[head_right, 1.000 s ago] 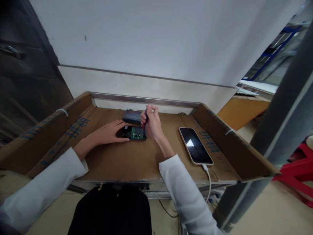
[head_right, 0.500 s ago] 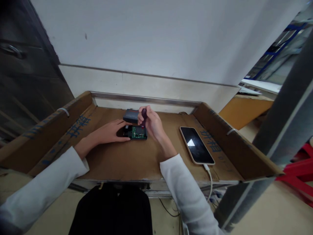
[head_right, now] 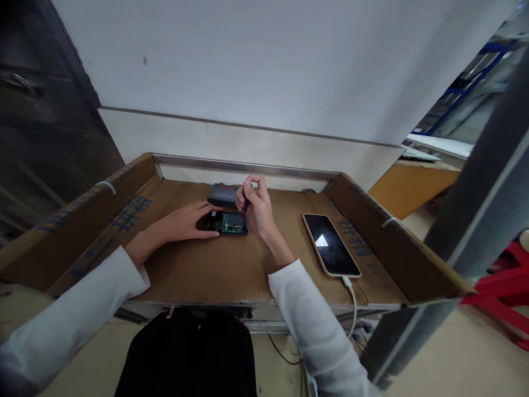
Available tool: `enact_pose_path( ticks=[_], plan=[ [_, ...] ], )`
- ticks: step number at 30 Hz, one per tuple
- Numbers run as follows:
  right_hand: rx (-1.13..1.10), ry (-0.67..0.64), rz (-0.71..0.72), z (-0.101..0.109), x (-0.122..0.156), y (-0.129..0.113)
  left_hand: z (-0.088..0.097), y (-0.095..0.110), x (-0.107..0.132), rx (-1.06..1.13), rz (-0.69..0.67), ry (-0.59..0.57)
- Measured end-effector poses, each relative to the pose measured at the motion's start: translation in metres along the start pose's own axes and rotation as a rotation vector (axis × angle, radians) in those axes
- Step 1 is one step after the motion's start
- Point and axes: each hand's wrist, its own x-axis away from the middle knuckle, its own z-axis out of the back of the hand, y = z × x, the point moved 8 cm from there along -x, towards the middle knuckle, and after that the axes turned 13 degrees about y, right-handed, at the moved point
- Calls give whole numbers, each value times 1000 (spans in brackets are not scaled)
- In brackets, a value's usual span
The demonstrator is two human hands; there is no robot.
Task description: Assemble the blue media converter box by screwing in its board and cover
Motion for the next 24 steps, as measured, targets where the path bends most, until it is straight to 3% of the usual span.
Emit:
enact_pose_path(
  ticks=[7, 13, 24],
  plan=[
    [-15, 151, 33, 17, -6, -10, 0, -1, 0, -11, -13, 14],
    [-66, 106, 30, 14, -6, -7, 5, 4, -2, -17, -59, 66],
    [48, 57, 17, 7, -2, 2, 0, 1, -1, -11, -36, 31]
  ],
)
